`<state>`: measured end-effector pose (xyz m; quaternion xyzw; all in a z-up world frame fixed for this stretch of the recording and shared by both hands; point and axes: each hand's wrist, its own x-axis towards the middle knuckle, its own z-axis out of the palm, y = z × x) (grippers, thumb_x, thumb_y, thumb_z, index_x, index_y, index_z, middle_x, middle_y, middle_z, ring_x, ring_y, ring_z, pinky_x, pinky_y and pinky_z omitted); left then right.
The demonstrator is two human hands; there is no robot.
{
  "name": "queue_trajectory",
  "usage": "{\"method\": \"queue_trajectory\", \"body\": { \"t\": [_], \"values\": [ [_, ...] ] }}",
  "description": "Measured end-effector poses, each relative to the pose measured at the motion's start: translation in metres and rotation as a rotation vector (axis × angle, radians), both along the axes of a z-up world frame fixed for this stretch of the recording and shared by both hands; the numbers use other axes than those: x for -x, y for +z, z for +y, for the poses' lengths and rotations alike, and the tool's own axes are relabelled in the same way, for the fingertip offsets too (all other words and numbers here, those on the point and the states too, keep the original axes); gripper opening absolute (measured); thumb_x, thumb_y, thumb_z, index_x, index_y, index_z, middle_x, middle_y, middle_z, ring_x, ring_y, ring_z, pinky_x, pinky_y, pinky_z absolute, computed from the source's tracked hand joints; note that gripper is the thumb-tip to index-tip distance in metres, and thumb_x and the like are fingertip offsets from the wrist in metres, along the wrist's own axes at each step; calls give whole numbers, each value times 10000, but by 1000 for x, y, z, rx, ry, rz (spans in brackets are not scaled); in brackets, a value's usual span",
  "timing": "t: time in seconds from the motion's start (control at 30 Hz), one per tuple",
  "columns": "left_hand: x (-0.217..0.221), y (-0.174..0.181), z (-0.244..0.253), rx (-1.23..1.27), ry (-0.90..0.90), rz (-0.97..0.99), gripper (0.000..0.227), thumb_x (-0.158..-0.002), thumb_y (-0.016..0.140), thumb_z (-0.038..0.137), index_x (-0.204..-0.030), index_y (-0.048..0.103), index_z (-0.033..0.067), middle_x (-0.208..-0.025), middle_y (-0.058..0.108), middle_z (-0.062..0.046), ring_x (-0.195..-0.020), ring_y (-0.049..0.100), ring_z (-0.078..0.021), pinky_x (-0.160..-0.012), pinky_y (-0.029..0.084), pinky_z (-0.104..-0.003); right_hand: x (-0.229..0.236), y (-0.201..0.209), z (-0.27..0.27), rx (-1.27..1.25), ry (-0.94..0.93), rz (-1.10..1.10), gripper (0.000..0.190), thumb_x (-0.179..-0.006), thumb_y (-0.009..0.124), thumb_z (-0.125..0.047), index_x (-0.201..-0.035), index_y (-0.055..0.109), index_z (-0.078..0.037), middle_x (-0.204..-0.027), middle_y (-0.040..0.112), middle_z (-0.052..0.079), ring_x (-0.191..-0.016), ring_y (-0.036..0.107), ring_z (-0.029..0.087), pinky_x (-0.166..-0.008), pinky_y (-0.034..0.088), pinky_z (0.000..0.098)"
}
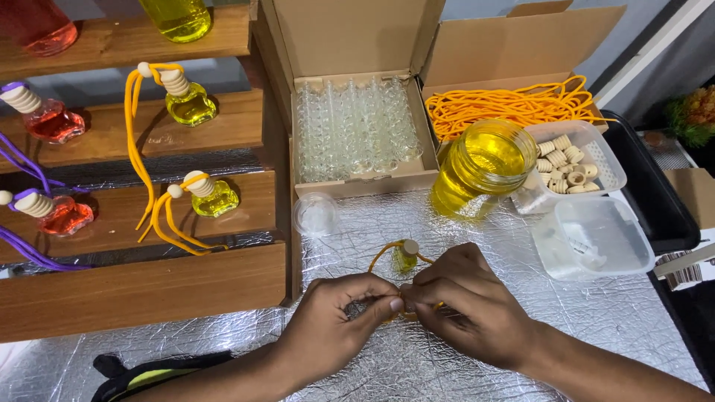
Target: Assembling small perfume bottles by threading a cord through a wooden cap and attaching it to the bottle.
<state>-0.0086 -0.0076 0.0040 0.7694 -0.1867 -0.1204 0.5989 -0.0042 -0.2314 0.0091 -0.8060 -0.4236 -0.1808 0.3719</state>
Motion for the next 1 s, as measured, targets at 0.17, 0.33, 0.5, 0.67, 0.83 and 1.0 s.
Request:
{"method": "queue_trajectory", "body": {
  "t": [0.17, 0.33, 0.5, 0.67, 0.83, 1.0],
  "values": [
    [-1, 1, 1, -36, -7, -17, 95, -939, 730, 220, -913, 791, 153, -820, 797, 56, -748, 711, -48, -689, 556, -245, -1, -2, -1, -16, 16, 25, 51, -954, 665, -122, -996, 672, -93, -933, 727, 35, -816, 653, 191, -820, 401, 361],
    [-3, -2, 2, -3, -20, 47, 109, -950, 716, 217, -925, 788, 140, -815, 771, 44, -768, 683, -64, -711, 538, -245, 0, 1, 0, -1, 52, -17, 88, -980, 598, -101, -984, 658, -37, -949, 730, 86, -825, 679, 224, -801, 440, 383],
    [-5, -4, 4, -1, -89, -223, 52, -954, 710, 138, -971, 742, 100, -871, 768, -6, -779, 709, -106, -705, 544, -276, -1, 3, -2, -101, 42, 314, 158, -969, 649, -211, -990, 735, -80, -886, 754, 42, -857, 671, 190, -811, 500, 317],
    [-3, -6, 6, -20, -133, -417, 57, -971, 696, 105, -1016, 694, 71, -889, 728, -53, -745, 685, -172, -656, 514, -303, -3, 2, 0, -160, 50, 403, 69, -912, 731, -152, -915, 722, -83, -803, 702, 27, -784, 656, 169, -722, 509, 293],
    [2, -1, 1, 18, -97, -368, 48, -969, 695, 122, -996, 698, 82, -878, 715, -38, -759, 682, -154, -678, 529, -297, 3, -3, -1, -178, -18, 485, 63, -892, 735, -113, -849, 690, -103, -811, 699, 23, -764, 665, 157, -708, 526, 288],
    [2, -1, -4, 123, -79, -371, 119, -960, 703, 131, -1013, 757, 40, -966, 785, -79, -873, 750, -187, -770, 581, -304, 6, -2, 0, -265, -47, 510, 106, -927, 686, -116, -832, 661, -76, -825, 719, 70, -764, 714, 170, -718, 574, 286]
  ]
}}
